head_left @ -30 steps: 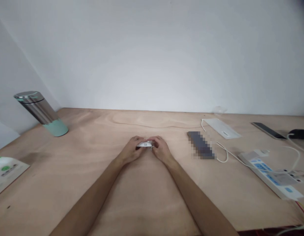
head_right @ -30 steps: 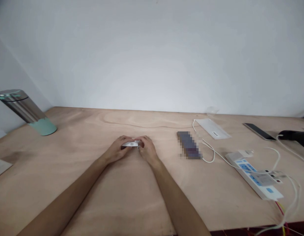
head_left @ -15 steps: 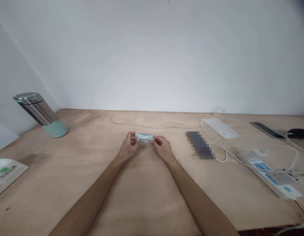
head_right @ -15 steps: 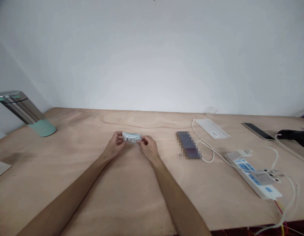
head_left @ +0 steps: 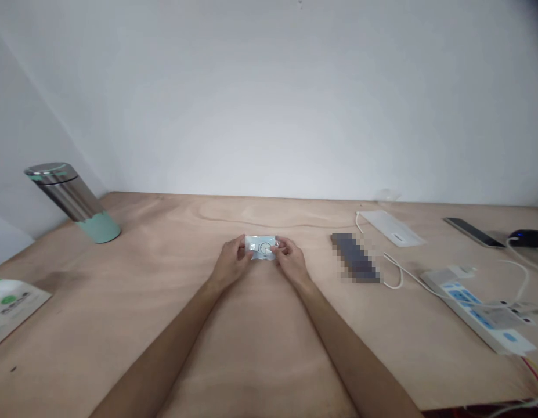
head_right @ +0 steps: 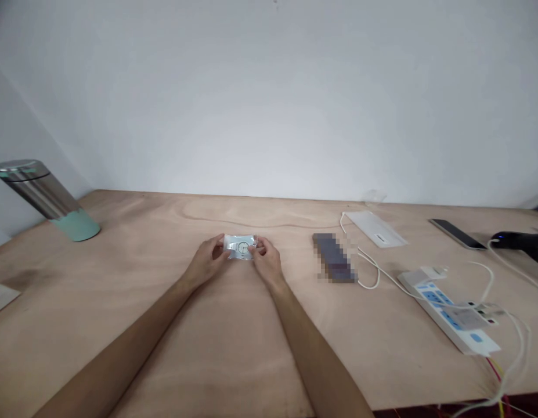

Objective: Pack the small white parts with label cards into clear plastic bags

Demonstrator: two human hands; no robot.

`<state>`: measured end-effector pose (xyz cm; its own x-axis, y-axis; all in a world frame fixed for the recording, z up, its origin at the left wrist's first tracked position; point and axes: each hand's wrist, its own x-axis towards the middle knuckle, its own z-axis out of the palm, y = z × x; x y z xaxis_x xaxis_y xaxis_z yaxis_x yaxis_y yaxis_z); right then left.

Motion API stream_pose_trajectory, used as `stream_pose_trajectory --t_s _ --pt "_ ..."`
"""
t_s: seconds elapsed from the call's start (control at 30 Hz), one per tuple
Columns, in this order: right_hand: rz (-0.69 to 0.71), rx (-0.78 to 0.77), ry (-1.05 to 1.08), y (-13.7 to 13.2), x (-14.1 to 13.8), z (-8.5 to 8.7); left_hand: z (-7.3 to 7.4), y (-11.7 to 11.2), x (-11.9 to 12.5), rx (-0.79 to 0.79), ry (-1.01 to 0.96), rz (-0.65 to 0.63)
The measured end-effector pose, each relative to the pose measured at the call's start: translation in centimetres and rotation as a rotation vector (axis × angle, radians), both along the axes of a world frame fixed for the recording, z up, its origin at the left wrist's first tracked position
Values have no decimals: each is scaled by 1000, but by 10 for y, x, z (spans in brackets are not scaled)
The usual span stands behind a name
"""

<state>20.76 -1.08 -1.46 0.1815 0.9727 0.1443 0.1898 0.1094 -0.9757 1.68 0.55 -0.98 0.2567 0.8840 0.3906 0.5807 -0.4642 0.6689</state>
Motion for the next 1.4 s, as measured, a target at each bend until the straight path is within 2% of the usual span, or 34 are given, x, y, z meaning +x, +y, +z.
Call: stream_pose_trajectory --t_s 0.2,0.43,0.8,1.07,1.2,1.4 --pt "-31 56 -32 -2 -1 -1 -3 -2 -1 48 46 48" --pt "-9 65 -167 -1 -1 -1 -1 -4 0 89 129 -113" --pt "70 19 -151 -4 4 2 2 -6 -4 77 172 -140" --pt "158 55 -108 2 7 -4 -4 3 -8 8 -8 -169" --pt "138 60 -75 1 5 -4 -3 3 -8 -91 -181 -199" --pt "55 95 -66 2 7 -2 3 0 -8 -124 -206 -107"
